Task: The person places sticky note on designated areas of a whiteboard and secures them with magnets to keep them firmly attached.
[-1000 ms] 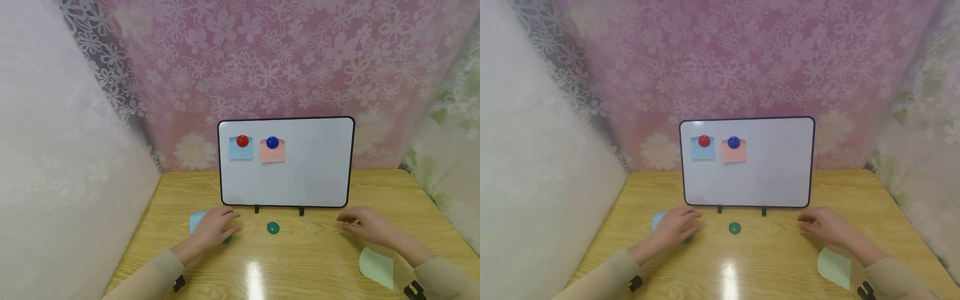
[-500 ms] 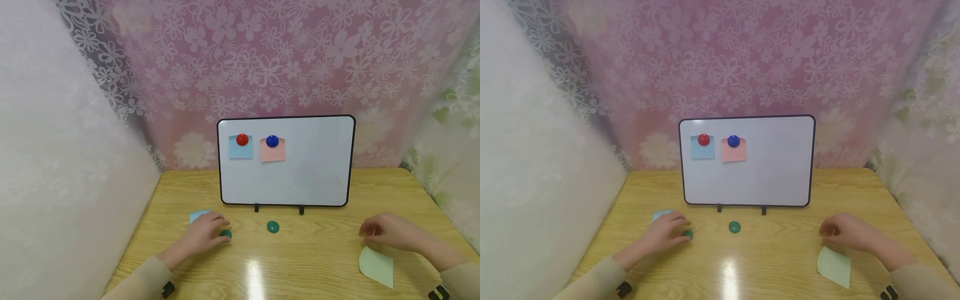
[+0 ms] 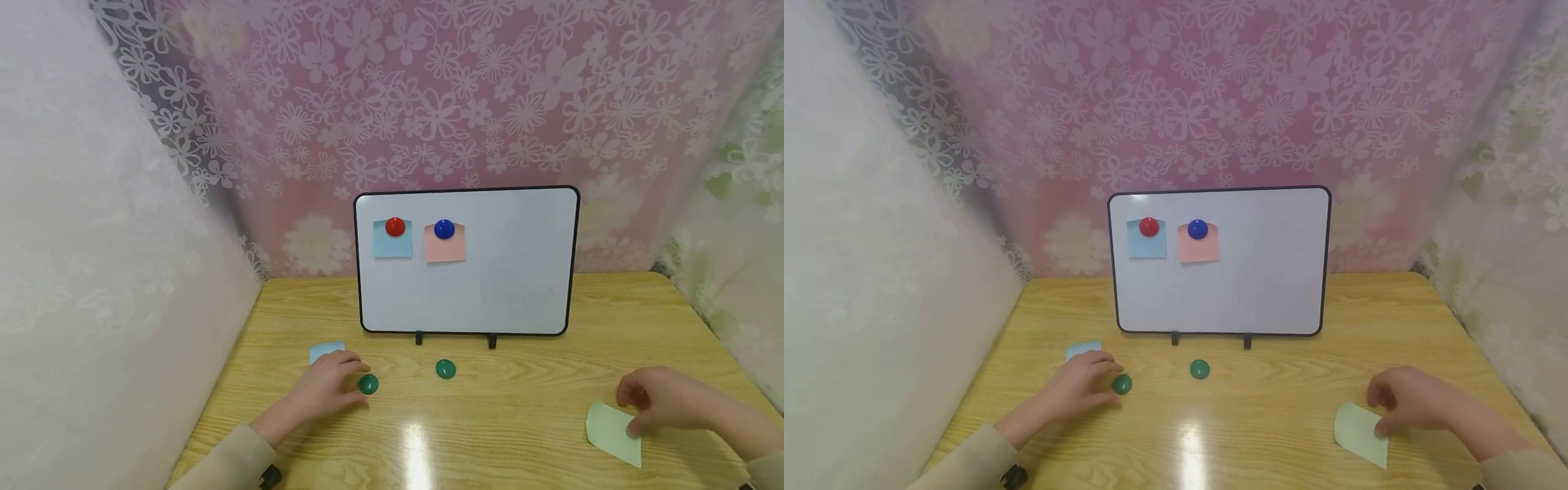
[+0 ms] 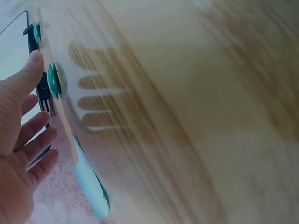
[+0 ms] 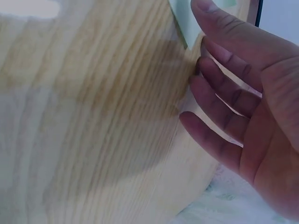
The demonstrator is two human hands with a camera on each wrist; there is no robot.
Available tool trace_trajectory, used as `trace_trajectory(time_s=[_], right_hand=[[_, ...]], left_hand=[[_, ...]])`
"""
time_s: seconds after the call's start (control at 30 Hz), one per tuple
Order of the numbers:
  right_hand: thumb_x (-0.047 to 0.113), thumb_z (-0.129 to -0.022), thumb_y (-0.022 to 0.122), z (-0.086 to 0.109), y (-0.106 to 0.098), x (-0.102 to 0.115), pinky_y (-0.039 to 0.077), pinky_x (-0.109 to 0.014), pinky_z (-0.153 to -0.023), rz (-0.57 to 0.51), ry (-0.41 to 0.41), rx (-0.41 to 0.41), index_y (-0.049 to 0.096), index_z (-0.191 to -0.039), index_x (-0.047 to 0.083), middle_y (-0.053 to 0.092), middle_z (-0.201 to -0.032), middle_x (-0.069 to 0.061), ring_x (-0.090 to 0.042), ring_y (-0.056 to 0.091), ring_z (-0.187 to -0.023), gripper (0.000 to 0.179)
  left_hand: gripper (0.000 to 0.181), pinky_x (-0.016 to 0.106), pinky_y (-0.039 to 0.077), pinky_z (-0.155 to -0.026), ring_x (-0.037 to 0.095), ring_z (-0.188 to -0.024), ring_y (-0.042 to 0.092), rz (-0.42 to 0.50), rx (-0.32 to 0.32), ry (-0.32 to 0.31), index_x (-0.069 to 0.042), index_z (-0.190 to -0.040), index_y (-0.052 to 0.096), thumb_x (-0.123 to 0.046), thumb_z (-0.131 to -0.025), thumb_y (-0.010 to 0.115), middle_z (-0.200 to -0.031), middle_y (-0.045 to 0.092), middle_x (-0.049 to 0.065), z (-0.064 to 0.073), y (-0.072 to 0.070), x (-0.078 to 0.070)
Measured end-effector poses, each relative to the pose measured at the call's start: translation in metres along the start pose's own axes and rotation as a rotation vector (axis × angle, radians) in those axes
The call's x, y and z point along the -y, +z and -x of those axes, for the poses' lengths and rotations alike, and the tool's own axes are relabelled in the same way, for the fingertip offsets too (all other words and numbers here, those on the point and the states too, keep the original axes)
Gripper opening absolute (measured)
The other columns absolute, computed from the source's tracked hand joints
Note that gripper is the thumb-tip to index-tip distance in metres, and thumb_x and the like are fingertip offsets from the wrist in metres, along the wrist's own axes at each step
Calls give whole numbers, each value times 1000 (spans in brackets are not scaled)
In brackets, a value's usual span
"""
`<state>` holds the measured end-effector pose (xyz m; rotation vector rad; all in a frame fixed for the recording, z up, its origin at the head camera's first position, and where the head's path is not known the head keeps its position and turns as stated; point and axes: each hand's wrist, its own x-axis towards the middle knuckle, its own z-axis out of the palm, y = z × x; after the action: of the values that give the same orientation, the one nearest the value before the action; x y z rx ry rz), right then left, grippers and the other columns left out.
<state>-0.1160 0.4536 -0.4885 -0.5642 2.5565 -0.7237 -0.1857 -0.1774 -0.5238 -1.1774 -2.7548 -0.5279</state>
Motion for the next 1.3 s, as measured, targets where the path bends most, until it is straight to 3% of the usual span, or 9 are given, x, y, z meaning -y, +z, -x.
trace_trajectory(time_s=[0.1, 0.3, 0.5, 0.63, 1.3], right_hand=[[33, -86, 92, 2, 1, 0, 44, -28, -63, 23, 8, -5, 70, -103, 13, 60, -88, 8, 0, 46, -76, 33], [41, -88, 89, -3, 4, 2, 53, -30, -69, 88, -17, -63, 73, -114, 12, 69, -103, 10, -1, 58, -85, 43], [29, -89, 90, -11, 13, 0, 55, -30, -69, 62, -145, -136, 75, -113, 11, 72, -105, 9, -1, 62, -89, 34], [25, -89, 90, -15, 17, -2, 54, -29, -68, 47, -185, -165, 76, -110, 13, 71, -102, 11, 0, 61, -87, 28], [27, -94, 85, -28, 20, 2, 51, -28, -69, -56, -74, -98, 75, -107, 19, 67, -99, 12, 0, 57, -85, 18]], left_hand=[[51, 41, 58, -93, 18, -108, 67, -3, 1, -11, -16, -124, 78, -44, -84, 93, -122, 70, 0, 0, 0, -1], [51, 41, 57, -95, 18, -110, 66, 2, 34, -46, -17, -125, 78, -44, -84, 92, -124, 70, -1, -2, -2, -3], [51, 40, 57, -91, 17, -104, 65, -5, 44, -39, -13, -123, 79, -41, -84, 93, -120, 69, 0, -1, -4, -5], [51, 37, 57, -88, 14, -100, 64, -18, 38, -38, -13, -121, 80, -43, -82, 94, -116, 69, -2, 0, -3, -4], [38, 31, 56, -85, 11, -99, 61, 1, 80, -66, -15, -117, 81, -37, -88, 91, -112, 67, -5, -7, 6, -8]])
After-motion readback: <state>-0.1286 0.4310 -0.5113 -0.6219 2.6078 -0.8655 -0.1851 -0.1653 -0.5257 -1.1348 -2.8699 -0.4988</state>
